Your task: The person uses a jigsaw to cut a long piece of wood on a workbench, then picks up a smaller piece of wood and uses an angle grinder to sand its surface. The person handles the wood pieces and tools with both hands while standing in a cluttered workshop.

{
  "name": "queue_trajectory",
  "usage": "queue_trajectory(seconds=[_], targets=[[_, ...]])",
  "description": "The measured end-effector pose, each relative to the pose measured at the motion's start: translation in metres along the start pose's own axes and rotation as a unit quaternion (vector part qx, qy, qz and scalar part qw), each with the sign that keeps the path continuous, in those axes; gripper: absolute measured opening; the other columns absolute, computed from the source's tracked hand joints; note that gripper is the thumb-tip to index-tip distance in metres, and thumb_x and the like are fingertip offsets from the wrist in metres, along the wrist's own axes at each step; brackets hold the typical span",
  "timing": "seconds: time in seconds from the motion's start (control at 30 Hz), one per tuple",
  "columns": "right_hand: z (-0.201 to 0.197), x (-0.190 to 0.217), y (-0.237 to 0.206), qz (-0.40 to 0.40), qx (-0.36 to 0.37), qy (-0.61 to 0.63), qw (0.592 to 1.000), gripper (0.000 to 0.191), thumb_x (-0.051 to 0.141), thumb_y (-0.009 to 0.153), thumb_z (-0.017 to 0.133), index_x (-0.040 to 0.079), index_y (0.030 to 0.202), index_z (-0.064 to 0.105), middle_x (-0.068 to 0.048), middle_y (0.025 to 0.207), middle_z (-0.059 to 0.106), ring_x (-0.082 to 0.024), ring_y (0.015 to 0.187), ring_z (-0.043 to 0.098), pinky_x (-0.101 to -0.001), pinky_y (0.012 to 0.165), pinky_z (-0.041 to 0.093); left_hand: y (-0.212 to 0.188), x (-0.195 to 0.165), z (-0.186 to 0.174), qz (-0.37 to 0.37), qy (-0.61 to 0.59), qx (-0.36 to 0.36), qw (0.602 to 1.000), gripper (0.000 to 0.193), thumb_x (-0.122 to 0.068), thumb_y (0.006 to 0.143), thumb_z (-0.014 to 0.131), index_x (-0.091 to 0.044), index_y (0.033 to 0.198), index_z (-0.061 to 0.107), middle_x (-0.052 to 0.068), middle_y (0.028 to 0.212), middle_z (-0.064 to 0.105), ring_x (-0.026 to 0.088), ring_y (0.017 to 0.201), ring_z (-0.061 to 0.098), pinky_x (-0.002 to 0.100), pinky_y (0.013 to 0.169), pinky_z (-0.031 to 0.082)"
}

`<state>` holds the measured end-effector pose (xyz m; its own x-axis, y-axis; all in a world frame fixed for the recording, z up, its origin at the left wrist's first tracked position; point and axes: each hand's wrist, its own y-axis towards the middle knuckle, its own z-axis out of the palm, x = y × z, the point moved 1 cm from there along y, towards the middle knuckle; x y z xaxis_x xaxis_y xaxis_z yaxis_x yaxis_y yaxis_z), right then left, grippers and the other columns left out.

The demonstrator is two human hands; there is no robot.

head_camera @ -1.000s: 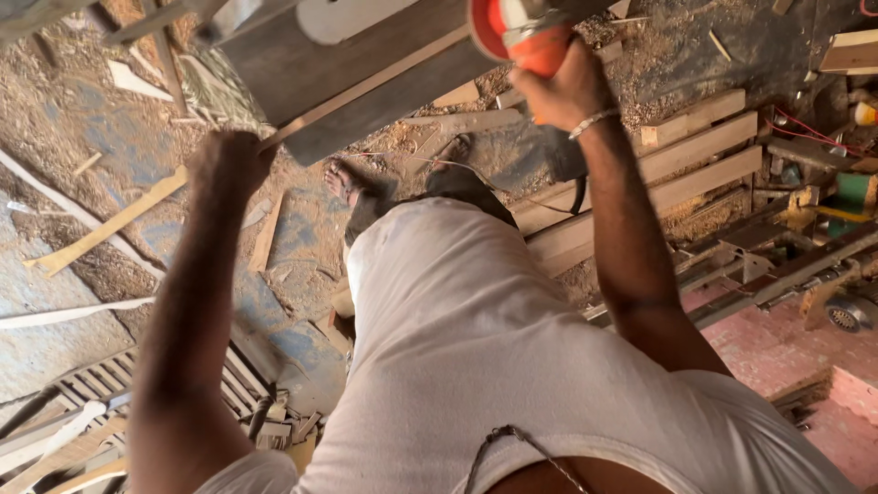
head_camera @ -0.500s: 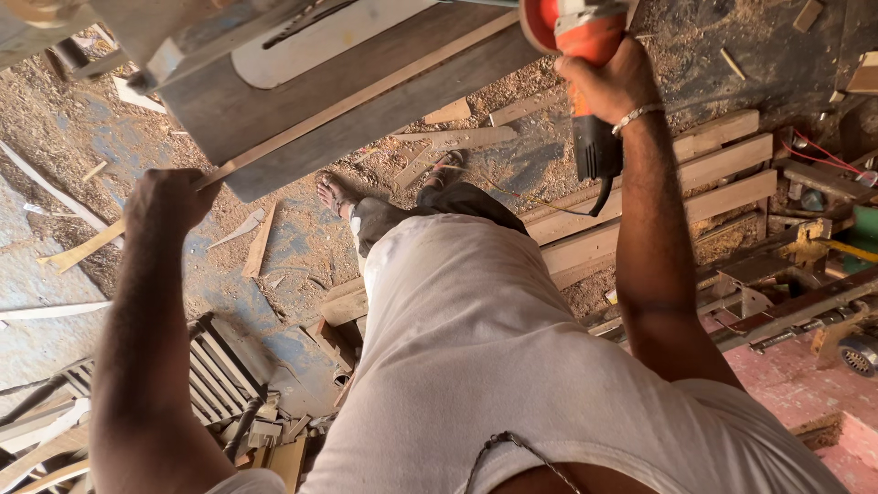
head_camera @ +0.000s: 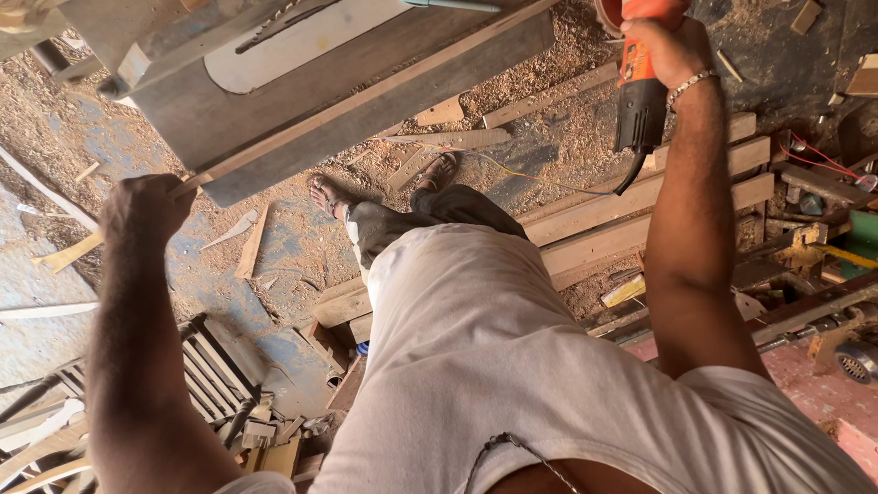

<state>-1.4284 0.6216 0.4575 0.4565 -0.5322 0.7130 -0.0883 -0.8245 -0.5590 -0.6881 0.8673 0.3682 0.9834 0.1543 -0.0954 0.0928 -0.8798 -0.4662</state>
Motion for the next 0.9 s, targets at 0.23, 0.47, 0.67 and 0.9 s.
queue_trajectory(seconds=[0.23, 0.47, 0.67, 0.9], targets=[[0.051, 0.037, -0.029, -0.085, 0.016, -0.105, 0.991, 0.037, 0.029, 0.089, 0.081, 0.003, 0.114, 0.069, -0.01, 0.095, 0.074, -0.017, 0.074, 0.075, -0.0327, 0.064, 0.064, -0.001, -0.004, 0.0, -0.011, -0.001, -0.007, 1.0, 0.022, -0.039, 0.105, 0.073, -0.02, 0.102, 0.083, 0.006, 0.081, 0.076, 0.02, 0.062, 0.067, 0.037, 0.055, 0.055], [0.184, 0.081, -0.108, -0.169, 0.06, -0.184, 0.966, 0.042, 0.025, 0.083, 0.076, 0.002, 0.115, 0.062, -0.013, 0.078, 0.073, -0.022, 0.062, 0.074, -0.0354, 0.06, 0.063, -0.004, 0.006, 0.013, 0.022, 0.014, -0.034, 0.999, 0.029, -0.037, 0.112, 0.065, -0.015, 0.101, 0.08, 0.005, 0.078, 0.074, 0.015, 0.054, 0.062, 0.032, 0.047, 0.052], [0.305, 0.108, -0.156, -0.238, 0.166, -0.298, 0.91, 0.031, 0.022, 0.09, 0.074, 0.0, 0.11, 0.066, -0.018, 0.083, 0.074, -0.027, 0.072, 0.076, -0.0389, 0.066, 0.063, 0.005, 0.005, 0.011, 0.017, 0.015, 0.002, 1.0, 0.025, -0.035, 0.111, 0.068, -0.015, 0.105, 0.081, 0.008, 0.079, 0.074, 0.017, 0.057, 0.065, 0.034, 0.05, 0.055], [0.379, 0.127, -0.201, -0.272, 0.235, -0.345, 0.867, 0.068, 0.029, 0.082, 0.079, -0.01, 0.126, 0.043, -0.023, 0.081, 0.071, -0.033, 0.065, 0.073, -0.0428, 0.058, 0.064, 0.0, -0.001, 0.004, 0.025, -0.007, -0.006, 1.0, 0.019, -0.034, 0.105, 0.072, -0.018, 0.111, 0.081, 0.007, 0.082, 0.075, 0.019, 0.061, 0.067, 0.035, 0.055, 0.057]])
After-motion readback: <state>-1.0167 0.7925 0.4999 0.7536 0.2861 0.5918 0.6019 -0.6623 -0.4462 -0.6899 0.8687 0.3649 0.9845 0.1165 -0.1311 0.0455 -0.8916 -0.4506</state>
